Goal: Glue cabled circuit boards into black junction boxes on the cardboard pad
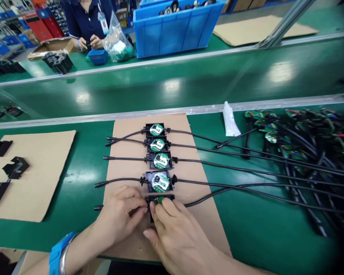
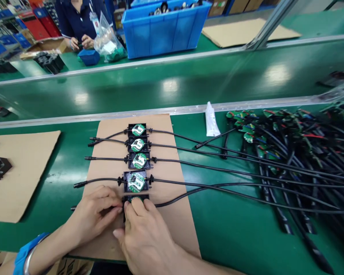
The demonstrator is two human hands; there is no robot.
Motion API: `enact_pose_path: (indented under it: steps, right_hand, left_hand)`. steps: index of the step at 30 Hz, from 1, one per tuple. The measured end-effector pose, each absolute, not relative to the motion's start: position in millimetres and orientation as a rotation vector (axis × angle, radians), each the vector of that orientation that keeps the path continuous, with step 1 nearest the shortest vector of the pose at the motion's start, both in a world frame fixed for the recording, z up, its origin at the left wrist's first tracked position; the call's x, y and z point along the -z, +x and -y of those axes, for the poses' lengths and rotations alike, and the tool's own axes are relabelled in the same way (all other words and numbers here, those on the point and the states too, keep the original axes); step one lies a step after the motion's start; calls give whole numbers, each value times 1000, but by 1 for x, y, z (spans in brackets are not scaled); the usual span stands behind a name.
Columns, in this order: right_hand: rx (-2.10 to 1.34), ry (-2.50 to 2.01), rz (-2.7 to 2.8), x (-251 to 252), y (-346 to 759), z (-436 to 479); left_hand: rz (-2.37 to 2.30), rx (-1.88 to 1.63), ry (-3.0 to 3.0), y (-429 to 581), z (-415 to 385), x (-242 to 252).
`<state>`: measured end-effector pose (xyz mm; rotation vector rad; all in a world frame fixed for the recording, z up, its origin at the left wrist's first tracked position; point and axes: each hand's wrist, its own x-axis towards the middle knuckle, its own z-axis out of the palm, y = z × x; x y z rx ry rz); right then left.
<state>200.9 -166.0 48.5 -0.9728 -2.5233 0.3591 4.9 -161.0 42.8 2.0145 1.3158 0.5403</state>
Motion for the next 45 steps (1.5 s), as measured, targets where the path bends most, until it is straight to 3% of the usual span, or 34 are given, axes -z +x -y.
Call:
enact_pose_path:
  steps: [4,6,11,19,30,45]
  right_hand:
    - [-501,-948,2407,-64,236,135]
    - [-431,-1020,2394,-57,253,115]
    - [-709,-1032,2375,-34,273,93]
    - [-623,-946,2534,-73,266,104]
    - [-667,-1031,2772,-66,249,72]
    - [-520,-910,2800,-44,238,72]
  left_hand:
    - [-1349,-545,2131,-5,137,-44]
    - [-1419,-525,2221,-8,122,-41]
    - [-1360,-555,2188,-8,117,-46]
    - [-1433,-463,2186,-5,134,-59]
    - [-1427,-238,2288,7,118,-52]
    - [-1353,-474,2043,9,113,-57]
